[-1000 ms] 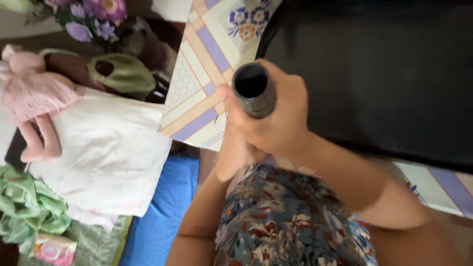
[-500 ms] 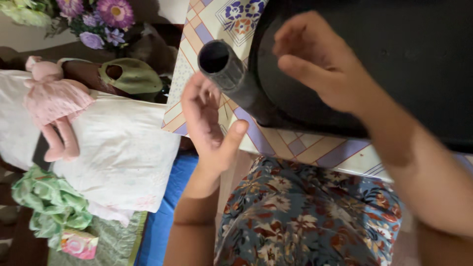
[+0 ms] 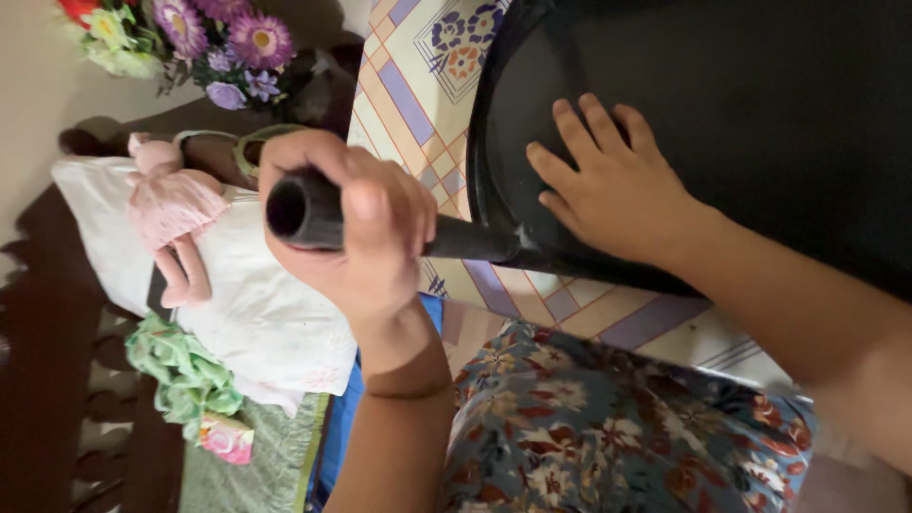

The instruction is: The person pulls black plastic legs off the underside of a small two-tier side table, working one leg at a time and setting the removed legs on the tiled table surface. The clip shows only the disassembly portion of the work.

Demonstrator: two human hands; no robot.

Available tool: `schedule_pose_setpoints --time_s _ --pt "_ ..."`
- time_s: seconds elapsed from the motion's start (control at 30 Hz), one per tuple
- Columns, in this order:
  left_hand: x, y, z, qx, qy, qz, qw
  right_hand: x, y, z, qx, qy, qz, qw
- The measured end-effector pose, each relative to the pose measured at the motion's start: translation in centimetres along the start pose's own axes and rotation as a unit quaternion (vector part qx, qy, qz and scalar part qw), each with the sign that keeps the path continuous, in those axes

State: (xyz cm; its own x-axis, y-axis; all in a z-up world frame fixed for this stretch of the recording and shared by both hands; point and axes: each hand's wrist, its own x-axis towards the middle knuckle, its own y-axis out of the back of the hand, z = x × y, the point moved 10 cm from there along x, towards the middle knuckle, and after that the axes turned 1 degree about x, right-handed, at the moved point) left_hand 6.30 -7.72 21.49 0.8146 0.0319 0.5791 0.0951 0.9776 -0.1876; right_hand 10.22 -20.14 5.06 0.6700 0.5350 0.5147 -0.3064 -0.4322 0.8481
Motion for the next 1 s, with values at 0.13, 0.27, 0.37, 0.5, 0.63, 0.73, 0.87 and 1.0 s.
schedule_pose_setpoints --time_s 0.13,0.27,0.37,0.5,0.63,0.73,0.87,1.0 --pt "2.9 -6.7 0.4 -0.181 0.046 -0.452 0.872 0.2 0.3 0.1 -0.012 -0.006 -0.005 1.0" --pt "0.4 -4.1 0.2 -0.31 0.022 -0.592 0.744 0.1 1.0 -0.4 0.002 0.002 0.025 1.0" --pt "1.6 -0.3 -3.3 -0.278 0.054 -0.324 0.903 0.1 1.1 0.0 0.012 0.0 0.034 0.999" --pt "-3.1 2.5 -4.3 0.004 -0.015 -0.078 0.997 -0.1 0.9 0.0 0.008 -0.007 0.038 0.999" --pt "-5.4 3.3 -3.8 0.119 -0.043 0.096 0.987 0.1 0.8 -0.2 0.002 -0.012 0.025 1.0" --pt "-2.8 1.7 -3.6 0.067 -0.018 0.068 0.995 0.3 1.2 -0.1 0.0 -0.007 0.029 1.0" --pt "-0.4 -5.3 -3.5 -0.241 0.028 -0.472 0.848 0.5 0.9 -0.3 -0.006 -0.012 0.007 1.0" --pt "-1.1 -2.4 -5.4 -0.36 0.047 -0.544 0.756 1.1 1.7 -0.6 -0.009 -0.007 0.001 1.0"
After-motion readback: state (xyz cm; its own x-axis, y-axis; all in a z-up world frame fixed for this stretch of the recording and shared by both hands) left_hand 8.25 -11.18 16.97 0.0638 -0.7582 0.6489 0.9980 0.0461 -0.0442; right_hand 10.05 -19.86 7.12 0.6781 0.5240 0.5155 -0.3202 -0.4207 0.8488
